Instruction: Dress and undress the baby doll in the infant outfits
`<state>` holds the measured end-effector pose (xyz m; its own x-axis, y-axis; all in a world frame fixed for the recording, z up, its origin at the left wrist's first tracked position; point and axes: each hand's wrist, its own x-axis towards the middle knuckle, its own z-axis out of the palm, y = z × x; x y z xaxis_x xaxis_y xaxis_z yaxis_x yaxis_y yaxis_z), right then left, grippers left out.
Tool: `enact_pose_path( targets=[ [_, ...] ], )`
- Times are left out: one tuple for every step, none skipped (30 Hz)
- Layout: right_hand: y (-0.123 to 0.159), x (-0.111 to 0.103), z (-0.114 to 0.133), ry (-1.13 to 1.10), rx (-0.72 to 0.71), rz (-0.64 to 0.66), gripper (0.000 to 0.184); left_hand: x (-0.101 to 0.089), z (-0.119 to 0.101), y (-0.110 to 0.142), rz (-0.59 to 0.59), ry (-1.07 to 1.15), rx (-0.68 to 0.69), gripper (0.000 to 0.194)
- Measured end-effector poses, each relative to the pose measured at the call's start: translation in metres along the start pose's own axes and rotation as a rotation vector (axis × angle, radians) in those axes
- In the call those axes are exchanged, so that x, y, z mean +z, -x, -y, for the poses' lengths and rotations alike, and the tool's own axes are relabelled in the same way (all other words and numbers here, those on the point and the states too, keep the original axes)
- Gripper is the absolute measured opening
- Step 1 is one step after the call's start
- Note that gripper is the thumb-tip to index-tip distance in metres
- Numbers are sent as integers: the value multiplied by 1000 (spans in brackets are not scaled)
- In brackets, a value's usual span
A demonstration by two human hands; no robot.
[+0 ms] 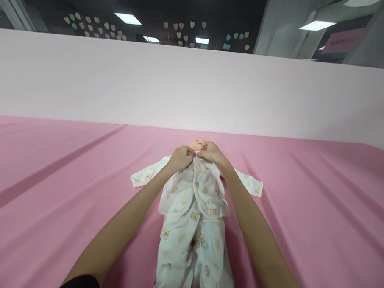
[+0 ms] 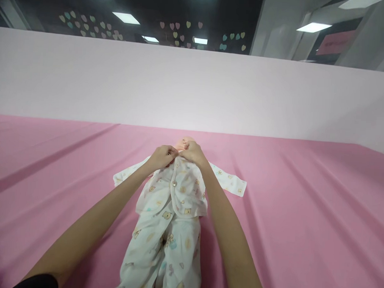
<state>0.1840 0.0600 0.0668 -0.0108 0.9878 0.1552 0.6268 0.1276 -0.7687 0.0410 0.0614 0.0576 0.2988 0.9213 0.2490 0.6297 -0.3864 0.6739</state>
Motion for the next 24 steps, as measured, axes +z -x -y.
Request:
enact_pose_path(
  targets=[
    [-1,1,0,17,-19,-33,23,0,0,0,-8,3,0,17],
    [-1,2,0,22,-44,-51,22,1,0,1,-17,1,1,17],
    [-1,2,1,15,-65,-47,22,1,0,1,-27,0,5,18],
    [0,1,4,-2,-75,-19,21,2,0,2,-35,0,13,18],
    [2,0,6,-32,-73,26,21,2,0,3,-39,4,25,19],
    [3,-3,8,-74,-61,78,21,2,-1,4,-43,14,40,19],
    [6,-6,11,-122,-47,120,21,2,-1,4,-49,29,54,18],
    [8,-9,13,-170,-37,148,21,3,-2,5,-54,47,69,18],
    [9,-13,14,-212,-33,162,20,3,-3,5,-57,64,82,18],
    [11,-17,15,-244,-31,171,20,2,-4,6,-57,80,93,19],
    [13,-20,16,-264,-28,180,19,2,-5,7,-51,95,104,18],
    [14,-24,17,-266,-24,193,18,0,-6,8,-35,110,110,18],
    [16,-27,18,-251,-20,207,17,-1,-7,9,-4,126,105,19],
    [18,-30,19,-217,-16,222,15,-4,-9,10,43,141,88,21],
    [20,-33,21,-162,-15,236,12,-7,-10,12,104,157,59,25],
    [23,-36,22,-89,-14,252,8,-11,-12,14,175,170,27,31],
    [25,-38,24,-2,-14,270,4,-16,-13,16,246,178,-1,36],
    [28,-39,27,88,-14,295,4,-20,-14,19,307,176,-17,41],
    [30,-40,29,170,-16,330,6,-25,-15,21,356,164,-18,45],
    [32,-40,31,233,-21,371,7,-29,-15,22,391,144,-8,48],
    [34,-39,32,274,-28,410,7,-32,-15,23,411,119,5,51],
    [35,-37,33,294,-35,443,6,-34,-15,23,421,96,19,53],
    [35,-35,34,300,-43,466,4,-35,-14,23,427,81,28,54],
    [35,-32,34,301,-50,477,2,-36,-13,23,431,77,35,55]
  ],
)
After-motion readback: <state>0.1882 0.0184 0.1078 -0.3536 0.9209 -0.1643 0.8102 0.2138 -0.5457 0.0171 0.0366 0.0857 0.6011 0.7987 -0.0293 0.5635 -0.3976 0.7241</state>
